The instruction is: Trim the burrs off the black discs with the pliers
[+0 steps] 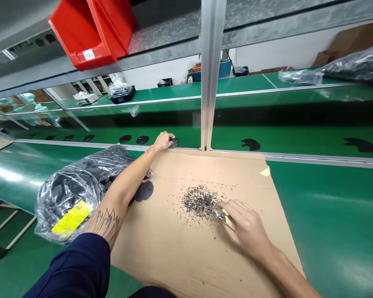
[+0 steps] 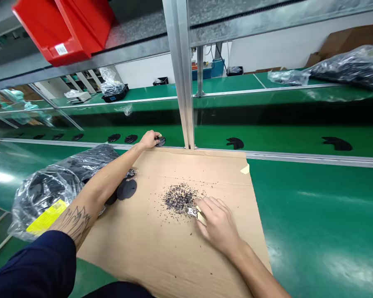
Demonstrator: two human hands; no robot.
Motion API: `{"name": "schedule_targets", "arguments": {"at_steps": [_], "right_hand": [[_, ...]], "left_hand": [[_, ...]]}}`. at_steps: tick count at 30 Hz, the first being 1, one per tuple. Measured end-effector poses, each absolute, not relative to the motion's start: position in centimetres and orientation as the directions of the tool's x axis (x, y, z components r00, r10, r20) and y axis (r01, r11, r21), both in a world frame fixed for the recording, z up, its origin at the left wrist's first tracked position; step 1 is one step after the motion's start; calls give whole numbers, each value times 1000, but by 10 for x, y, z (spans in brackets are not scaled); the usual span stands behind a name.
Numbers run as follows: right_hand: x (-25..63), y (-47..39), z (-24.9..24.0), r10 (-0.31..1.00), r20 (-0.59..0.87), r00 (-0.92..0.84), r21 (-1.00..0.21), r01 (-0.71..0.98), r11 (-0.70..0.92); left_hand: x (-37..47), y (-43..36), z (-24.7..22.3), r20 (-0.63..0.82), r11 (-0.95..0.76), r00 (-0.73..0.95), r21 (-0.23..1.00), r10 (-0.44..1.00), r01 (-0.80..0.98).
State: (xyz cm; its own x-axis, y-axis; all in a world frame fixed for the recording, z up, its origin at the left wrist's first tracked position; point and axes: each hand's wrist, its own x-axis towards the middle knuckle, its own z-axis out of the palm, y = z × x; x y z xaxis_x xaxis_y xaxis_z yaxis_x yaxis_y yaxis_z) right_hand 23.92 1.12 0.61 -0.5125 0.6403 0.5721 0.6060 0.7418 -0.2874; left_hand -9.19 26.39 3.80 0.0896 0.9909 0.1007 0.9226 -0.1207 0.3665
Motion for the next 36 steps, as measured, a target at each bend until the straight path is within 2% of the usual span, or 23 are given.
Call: {"name": "schedule_targets", "arguments": {"at_steps": [3,5,8,10,12,14,16,18,20,21,23,25,26,28,30,34,36], "right_hand": [[234,8,6,665,567,-486,-377,565,734],[228,6,8,744,517,-423,-540,513,667],[222,4,16,912,295,-284,-842,373,389],[221,4,23,960,110,-258,-963,213,168],[221,5,30,951,-24,-309,-999,38,-13],[222,6,33,910,-107,-401,-988,-62,-143],[222,7,35,869,-154,-470,-975,-68,-210],[222,8,34,876,-178,-449,-976,-36,-217],[222,8,32,929,-169,-328,-984,8,-177],[221,9,32,955,-150,-255,-989,40,-145],[221,9,30,984,-93,-153,-991,105,-77],[221,11,28,991,-39,-126,-989,143,-21],[220,11,27,991,-18,-129,-989,146,1],[219,12,26,987,5,-159,-990,139,28],[217,11,25,982,5,-187,-991,134,31],[216,11,22,981,-8,-192,-987,161,24],[217,11,20,986,-7,-164,-983,182,23]], "left_hand": [[-87,236,58,233,-193,97,433,968,881],[-78,210,69,304,-239,98,468,947,851],[-53,151,74,413,-394,179,524,893,755],[-29,105,68,581,-669,345,560,738,488],[-5,61,56,692,-812,426,523,583,261],[15,29,44,738,-856,443,488,510,172],[23,12,36,755,-868,435,469,490,164],[15,6,34,719,-850,457,477,524,224],[-9,7,38,591,-800,539,462,600,384],[-25,9,41,496,-764,582,417,645,492],[-59,13,49,231,-642,601,224,766,733],[-90,17,53,4,-433,433,-10,901,901],[-102,19,54,-55,-335,331,-97,942,937],[-119,21,52,-105,-215,198,-181,975,960],[-127,22,46,-105,-193,177,-165,979,967],[-128,23,40,-41,-177,174,-56,984,983],[-125,22,42,39,-191,189,61,981,980]]}}
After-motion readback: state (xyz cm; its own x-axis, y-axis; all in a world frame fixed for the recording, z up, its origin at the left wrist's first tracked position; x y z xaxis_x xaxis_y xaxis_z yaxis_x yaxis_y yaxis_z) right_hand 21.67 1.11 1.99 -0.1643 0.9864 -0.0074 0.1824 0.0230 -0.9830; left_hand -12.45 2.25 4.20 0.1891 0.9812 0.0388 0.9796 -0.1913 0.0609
